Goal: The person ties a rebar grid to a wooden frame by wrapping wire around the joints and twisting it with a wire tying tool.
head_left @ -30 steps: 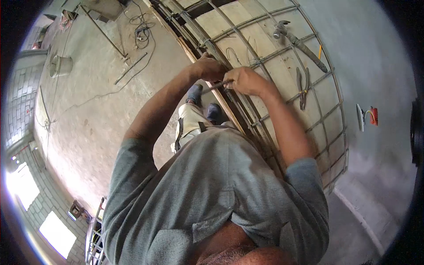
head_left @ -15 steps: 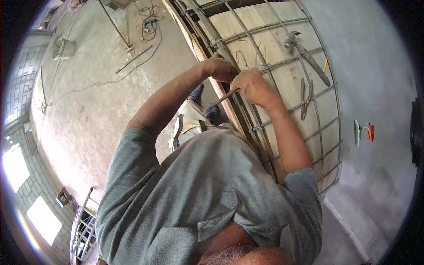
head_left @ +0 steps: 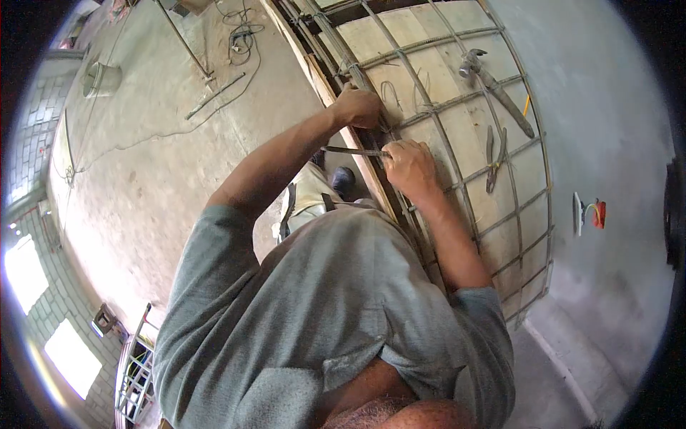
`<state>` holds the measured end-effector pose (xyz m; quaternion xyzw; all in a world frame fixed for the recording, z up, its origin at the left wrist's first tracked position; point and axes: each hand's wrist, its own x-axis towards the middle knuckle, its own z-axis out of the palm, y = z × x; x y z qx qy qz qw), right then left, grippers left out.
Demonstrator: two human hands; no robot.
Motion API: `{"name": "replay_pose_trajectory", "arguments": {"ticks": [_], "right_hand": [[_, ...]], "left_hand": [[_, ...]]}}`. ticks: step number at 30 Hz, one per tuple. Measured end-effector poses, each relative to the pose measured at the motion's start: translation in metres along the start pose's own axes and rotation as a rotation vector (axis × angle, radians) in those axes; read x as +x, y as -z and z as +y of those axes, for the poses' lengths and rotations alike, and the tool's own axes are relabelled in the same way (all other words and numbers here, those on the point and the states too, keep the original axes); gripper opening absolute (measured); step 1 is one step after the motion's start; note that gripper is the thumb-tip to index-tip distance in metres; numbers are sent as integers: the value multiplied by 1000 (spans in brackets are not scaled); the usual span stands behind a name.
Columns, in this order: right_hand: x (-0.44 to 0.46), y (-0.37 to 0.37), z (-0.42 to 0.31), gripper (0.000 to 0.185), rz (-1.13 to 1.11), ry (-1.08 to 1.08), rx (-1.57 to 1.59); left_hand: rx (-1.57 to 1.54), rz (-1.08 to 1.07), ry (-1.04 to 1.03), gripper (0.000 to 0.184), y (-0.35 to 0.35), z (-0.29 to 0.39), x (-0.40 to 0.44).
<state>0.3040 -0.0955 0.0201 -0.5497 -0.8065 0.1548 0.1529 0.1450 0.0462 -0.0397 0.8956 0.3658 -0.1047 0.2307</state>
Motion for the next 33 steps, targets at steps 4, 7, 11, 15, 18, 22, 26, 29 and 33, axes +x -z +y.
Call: {"name": "replay_pose_trajectory", "arguments": {"ticks": [4,7,11,15,18,22,26,29,33], "right_hand": [[-2,0,-7,11,-72,-73,-100],[8,3,-12,12,-48,-20,-85],[11,11,-7,14,-102,-60,-77],[5,12,-10,13,-99,-49,-76],[3,11,-6,12,-69,-53,-71],[3,11,-7,12,-60,-20,-72],[5,13,-16,11,-74,-39,-46],[0,12,-21,11,-81,-92,-27],[-13,-5,-18,14,-33,-119,35]], "left_hand": [[14,-12,70,29,9,16,-5],[-38,37,114,29,14,23,-12],[-102,341,116,24,-24,11,-8],[-62,329,163,22,-20,15,-10],[-64,335,184,23,-14,25,-13],[-106,357,247,25,-16,27,-7],[-92,307,289,28,-6,30,-13],[149,273,260,34,9,27,-22],[70,259,79,32,21,1,-31]]}}
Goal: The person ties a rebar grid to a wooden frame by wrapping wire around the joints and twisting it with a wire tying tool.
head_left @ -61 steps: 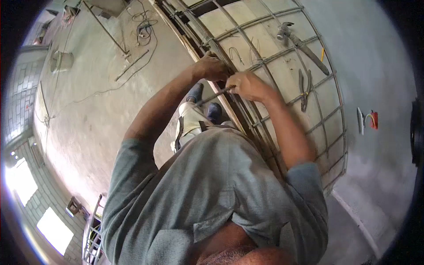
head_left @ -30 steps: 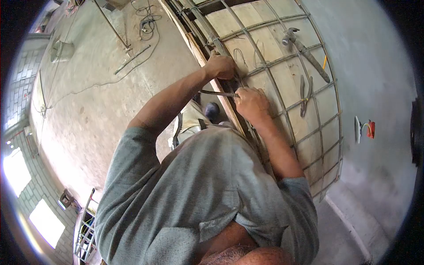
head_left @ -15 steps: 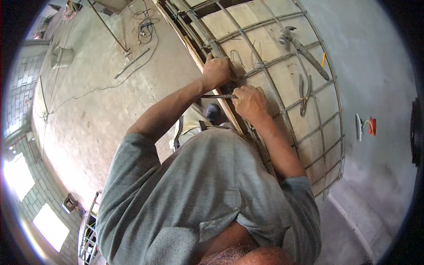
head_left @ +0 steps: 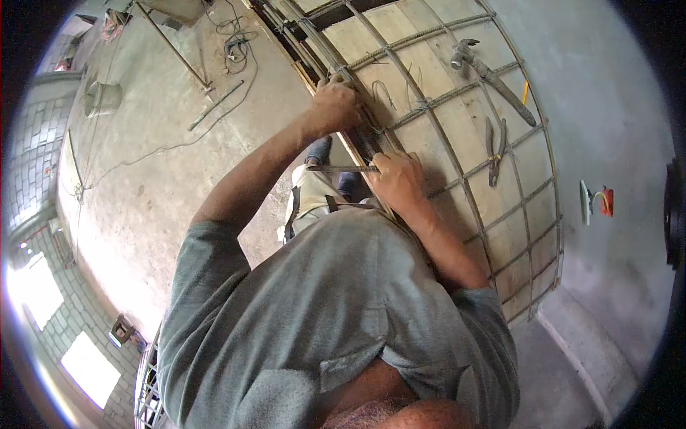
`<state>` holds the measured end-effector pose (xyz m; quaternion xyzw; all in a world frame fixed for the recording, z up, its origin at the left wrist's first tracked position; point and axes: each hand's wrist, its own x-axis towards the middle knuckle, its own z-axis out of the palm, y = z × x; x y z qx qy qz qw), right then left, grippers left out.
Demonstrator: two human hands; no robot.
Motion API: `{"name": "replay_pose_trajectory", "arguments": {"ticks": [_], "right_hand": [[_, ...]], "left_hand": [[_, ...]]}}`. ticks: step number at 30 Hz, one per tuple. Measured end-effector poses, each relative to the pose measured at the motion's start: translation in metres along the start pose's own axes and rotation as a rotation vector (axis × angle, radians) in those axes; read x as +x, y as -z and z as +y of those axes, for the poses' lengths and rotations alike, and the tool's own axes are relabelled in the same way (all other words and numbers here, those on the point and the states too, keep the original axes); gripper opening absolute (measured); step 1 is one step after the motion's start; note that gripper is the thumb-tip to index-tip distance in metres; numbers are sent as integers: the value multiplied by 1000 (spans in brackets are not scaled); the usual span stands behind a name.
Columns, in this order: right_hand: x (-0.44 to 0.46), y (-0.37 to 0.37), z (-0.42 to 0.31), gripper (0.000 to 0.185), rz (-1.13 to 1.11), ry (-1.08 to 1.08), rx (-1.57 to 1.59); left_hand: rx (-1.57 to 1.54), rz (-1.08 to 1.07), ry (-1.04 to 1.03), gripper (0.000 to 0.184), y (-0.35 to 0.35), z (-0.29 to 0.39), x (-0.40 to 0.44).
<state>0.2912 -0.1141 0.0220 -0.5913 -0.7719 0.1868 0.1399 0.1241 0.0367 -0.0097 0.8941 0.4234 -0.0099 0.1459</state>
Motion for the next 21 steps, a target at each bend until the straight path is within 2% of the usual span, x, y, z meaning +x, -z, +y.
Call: {"name": "replay_pose_trajectory", "arguments": {"ticks": [2,6,10,12,16,21], "right_hand": [[-3,-8,2,15,18,-7,36],[-3,-6,2,16,62,3,23],[0,0,6,17,123,57,56],[1,1,9,14,141,103,44],[5,7,11,15,127,226,26],[-1,7,12,14,138,225,9]], "left_hand": [[52,39,-70,31,-9,0,-6],[58,22,-63,26,-14,22,-17],[2,121,-80,24,-39,21,-15],[-159,69,-3,21,-33,21,-13],[-65,168,93,18,-22,39,-22],[-4,241,165,16,-29,50,-26]]}}
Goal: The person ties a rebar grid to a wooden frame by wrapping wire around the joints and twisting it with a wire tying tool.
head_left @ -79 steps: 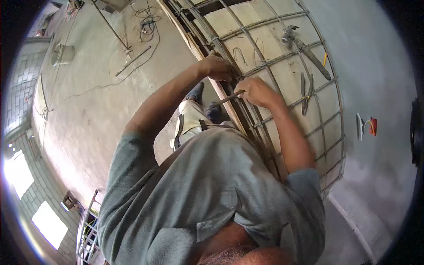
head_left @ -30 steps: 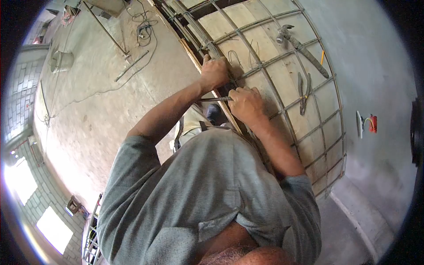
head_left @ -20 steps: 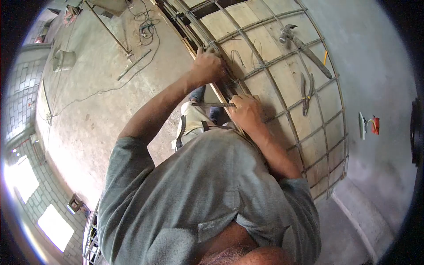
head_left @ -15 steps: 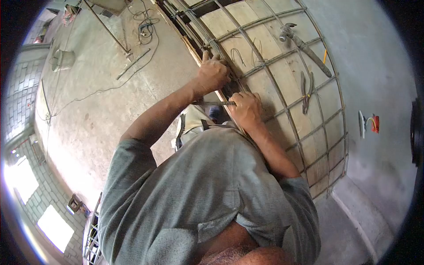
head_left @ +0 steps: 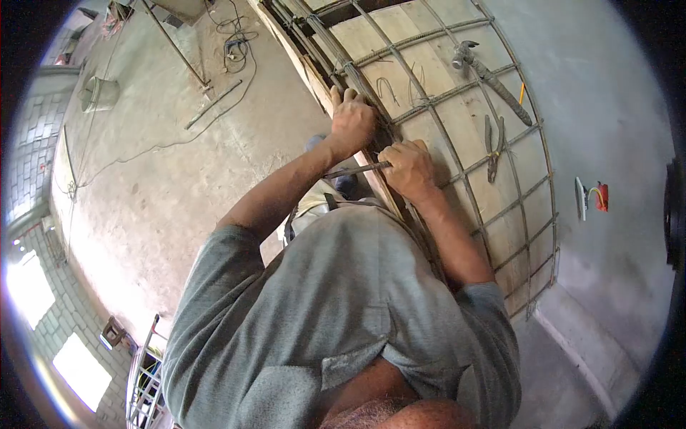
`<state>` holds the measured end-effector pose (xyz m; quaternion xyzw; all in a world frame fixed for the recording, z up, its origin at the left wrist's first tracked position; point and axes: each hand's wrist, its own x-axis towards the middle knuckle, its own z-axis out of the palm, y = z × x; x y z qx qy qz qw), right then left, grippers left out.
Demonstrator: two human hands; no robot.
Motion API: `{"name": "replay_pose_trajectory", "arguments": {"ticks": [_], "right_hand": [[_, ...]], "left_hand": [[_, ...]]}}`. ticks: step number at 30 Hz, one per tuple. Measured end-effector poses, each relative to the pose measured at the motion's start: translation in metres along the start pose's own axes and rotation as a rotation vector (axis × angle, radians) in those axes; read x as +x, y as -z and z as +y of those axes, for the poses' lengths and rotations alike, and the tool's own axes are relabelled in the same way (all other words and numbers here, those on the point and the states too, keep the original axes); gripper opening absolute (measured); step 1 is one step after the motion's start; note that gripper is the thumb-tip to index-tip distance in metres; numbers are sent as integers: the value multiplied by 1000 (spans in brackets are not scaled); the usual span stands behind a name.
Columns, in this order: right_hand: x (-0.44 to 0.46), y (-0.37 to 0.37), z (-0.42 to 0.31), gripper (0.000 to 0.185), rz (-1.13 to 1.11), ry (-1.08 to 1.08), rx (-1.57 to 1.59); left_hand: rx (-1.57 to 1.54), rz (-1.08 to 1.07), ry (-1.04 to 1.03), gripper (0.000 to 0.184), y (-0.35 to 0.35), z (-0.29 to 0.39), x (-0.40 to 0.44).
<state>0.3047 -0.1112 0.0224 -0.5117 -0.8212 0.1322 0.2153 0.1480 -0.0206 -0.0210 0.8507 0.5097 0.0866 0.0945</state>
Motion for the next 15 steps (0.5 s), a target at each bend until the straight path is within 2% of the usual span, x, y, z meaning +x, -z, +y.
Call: {"name": "replay_pose_trajectory", "arguments": {"ticks": [5,7,8,10,15], "right_hand": [[0,-4,13,8,45,-64,43],[9,-3,18,11,-11,-220,110],[15,-3,21,11,-9,-224,114],[37,10,24,17,-154,-266,127],[87,13,40,20,-256,-138,44]], "left_hand": [[-174,102,-22,17,-10,-9,-4],[-295,206,-71,18,-11,-12,-4],[-292,201,-73,18,-12,-14,-6],[-311,136,-98,18,0,-11,-7],[-366,137,-122,16,-8,-17,-5]]}}
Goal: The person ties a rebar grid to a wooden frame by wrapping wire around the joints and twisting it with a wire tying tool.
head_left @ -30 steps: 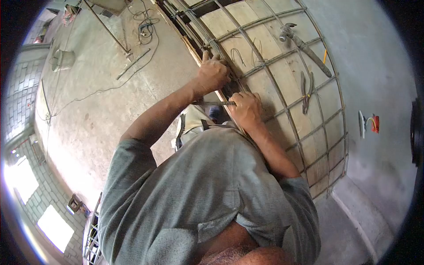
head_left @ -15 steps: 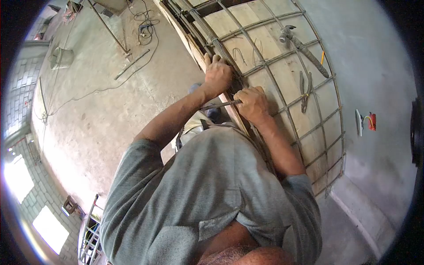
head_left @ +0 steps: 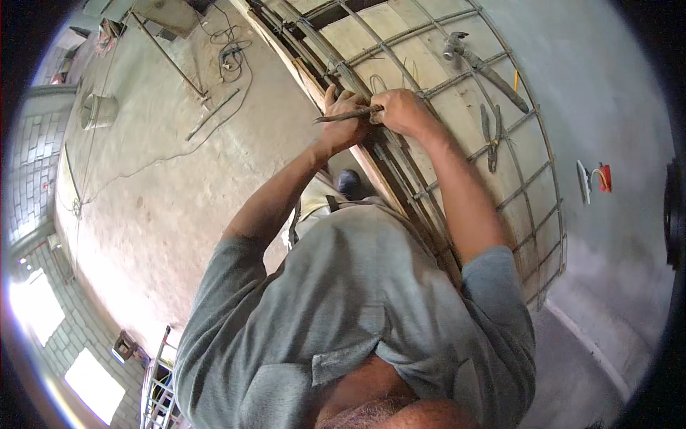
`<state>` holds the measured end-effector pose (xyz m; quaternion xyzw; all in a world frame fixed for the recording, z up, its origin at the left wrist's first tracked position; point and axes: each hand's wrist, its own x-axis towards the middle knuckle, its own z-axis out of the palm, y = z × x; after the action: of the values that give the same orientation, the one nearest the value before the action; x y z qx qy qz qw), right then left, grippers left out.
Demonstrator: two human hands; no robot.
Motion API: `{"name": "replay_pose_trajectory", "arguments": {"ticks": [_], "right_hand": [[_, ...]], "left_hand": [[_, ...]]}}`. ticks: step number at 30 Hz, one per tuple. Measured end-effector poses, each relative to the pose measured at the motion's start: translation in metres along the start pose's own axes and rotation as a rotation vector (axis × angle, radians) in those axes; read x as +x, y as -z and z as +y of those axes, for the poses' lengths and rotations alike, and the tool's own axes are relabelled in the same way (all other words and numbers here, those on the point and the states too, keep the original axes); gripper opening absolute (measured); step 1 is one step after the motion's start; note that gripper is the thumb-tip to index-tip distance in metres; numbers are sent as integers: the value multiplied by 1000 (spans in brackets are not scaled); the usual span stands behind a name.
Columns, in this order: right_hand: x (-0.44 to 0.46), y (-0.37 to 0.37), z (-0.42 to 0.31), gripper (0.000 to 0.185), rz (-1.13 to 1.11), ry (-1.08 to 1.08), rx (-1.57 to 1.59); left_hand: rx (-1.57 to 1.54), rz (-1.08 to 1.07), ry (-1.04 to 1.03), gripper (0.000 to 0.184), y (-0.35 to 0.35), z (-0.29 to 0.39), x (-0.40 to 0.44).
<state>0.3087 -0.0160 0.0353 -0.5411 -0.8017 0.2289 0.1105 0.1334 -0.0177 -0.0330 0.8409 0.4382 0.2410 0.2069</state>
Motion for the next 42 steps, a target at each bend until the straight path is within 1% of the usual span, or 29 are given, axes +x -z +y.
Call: {"name": "replay_pose_trajectory", "arguments": {"ticks": [1,2,3,5,6,7,8,10,11,13,14,16,17,19,20,21,23,24,26,27,29,30,32,33,35,36,38,39,42], "right_hand": [[5,3,2,21,-89,-19,14],[7,4,3,21,-179,-37,29],[2,6,3,21,-179,-39,25],[-9,11,1,31,-235,-141,62],[-11,11,5,31,-239,-137,61],[-14,9,8,33,-196,-147,105],[-18,6,11,35,-148,-160,151],[-12,0,22,35,-144,-194,135],[-10,-3,27,35,-149,-224,116],[-12,-9,34,36,-142,-233,143],[-12,-10,38,37,-141,-233,164],[-12,-18,42,38,-89,-206,168],[-12,-22,44,39,-35,-181,177],[-15,-11,47,39,-48,-222,201],[-19,-4,51,39,-57,-268,224],[-24,17,42,39,-61,-268,222],[-43,60,19,39,55,-538,300],[-54,64,26,39,52,-540,300],[-72,73,43,44,226,-416,151],[-76,82,34,44,227,-419,154],[-80,108,16,41,-44,-629,369],[-81,103,22,41,-41,-634,371],[-82,88,40,38,-197,-545,461],[-80,86,39,38,-192,-552,464],[-73,79,32,39,-233,-539,565],[-70,78,36,39,-234,-542,567],[-64,75,42,40,-377,-506,645],[-60,75,44,40,-383,-503,646],[-52,76,48,39,-471,-535,628]], "left_hand": [[32,-14,-32,17,0,-3,-1],[-33,-48,-51,28,-1,-12,-1],[-36,-45,-53,28,3,-13,0],[78,-169,-144,27,11,-15,4],[96,-299,-89,32,14,-14,9],[94,-303,-86,32,19,-14,13],[14,-376,-93,33,23,-14,17],[-67,-465,-71,37,26,-12,23],[-64,-472,-78,37,24,-11,22],[133,-361,-147,35,16,-9,19],[133,-358,-149,35,14,-10,18],[154,-346,-119,49,13,-8,16],[153,-342,-113,49,8,-11,15],[65,-294,-10,43,4,-10,15],[36,-271,-82,39,4,-12,12],[32,-270,-78,39,10,-10,13],[-31,-355,-91,34,18,-10,11],[-33,-357,-89,34,19,-10,9],[-6,-289,-155,28,21,-9,7],[-6,-292,-156,28,21,-4,5],[141,-264,-51,25,19,6,3],[141,-267,-56,25,17,6,2],[64,-217,-78,26,10,3,-1],[62,-222,-85,26,9,0,-1],[-127,-186,-130,24,7,-6,-2],[-128,-189,-130,24,9,-3,0],[-154,-164,-79,23,15,1,0],[-153,-163,-72,23,14,-1,0],[-109,-180,-126,27,14,-4,-3]]}}
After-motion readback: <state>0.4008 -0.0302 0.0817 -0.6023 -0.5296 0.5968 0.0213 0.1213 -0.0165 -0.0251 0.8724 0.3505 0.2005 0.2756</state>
